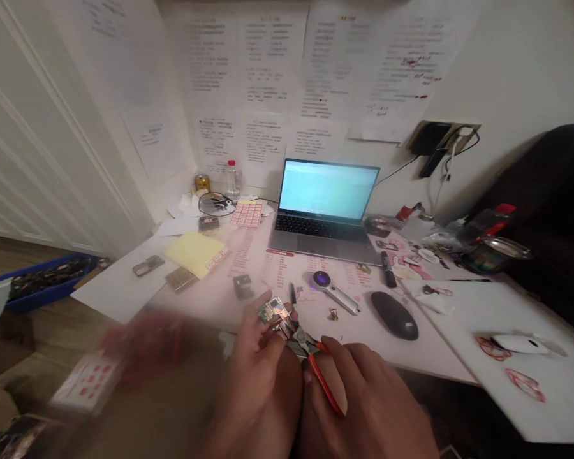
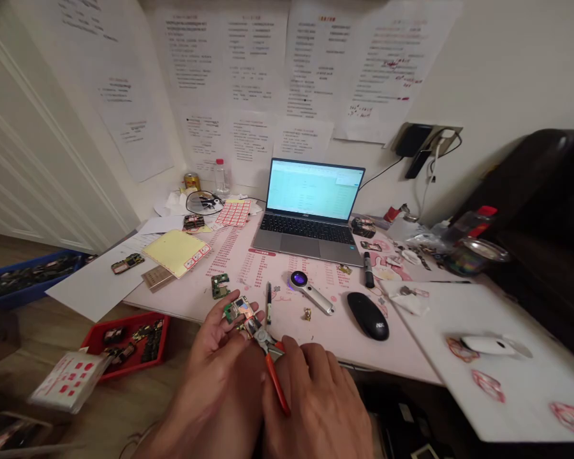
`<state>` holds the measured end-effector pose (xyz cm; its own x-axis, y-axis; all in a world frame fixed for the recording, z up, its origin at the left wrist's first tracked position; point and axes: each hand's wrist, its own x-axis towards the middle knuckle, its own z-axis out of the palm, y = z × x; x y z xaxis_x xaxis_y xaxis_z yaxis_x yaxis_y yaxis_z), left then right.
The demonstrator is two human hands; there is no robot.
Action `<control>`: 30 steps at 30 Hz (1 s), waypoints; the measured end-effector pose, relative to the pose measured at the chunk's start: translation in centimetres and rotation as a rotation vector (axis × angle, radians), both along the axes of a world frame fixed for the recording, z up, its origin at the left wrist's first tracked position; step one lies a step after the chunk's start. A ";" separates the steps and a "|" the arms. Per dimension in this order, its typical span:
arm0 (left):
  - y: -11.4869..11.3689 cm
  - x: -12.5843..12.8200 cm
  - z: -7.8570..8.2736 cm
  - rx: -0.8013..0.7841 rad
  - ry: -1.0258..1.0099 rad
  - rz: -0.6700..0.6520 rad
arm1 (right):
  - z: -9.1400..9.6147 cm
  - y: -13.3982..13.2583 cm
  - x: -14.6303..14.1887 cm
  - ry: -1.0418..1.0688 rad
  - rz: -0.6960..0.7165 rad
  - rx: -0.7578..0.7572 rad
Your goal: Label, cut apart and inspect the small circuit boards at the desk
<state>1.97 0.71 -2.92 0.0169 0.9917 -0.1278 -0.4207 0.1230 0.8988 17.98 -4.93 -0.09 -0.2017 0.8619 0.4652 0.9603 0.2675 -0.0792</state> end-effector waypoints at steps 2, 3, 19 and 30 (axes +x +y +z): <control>-0.1 0.0 -0.2 -0.007 0.014 0.014 | -0.6 0.0 -0.2 -0.016 -0.020 -0.004; -0.1 0.0 -0.3 -0.012 0.017 0.019 | -0.8 0.0 -0.2 -0.022 -0.024 -0.005; -0.2 -0.1 -1.1 -0.012 0.042 0.054 | -0.5 0.4 -0.4 -0.102 0.001 -0.007; -0.9 -0.3 -1.8 0.005 0.093 0.133 | -0.9 0.3 -1.3 -0.080 -0.033 -0.004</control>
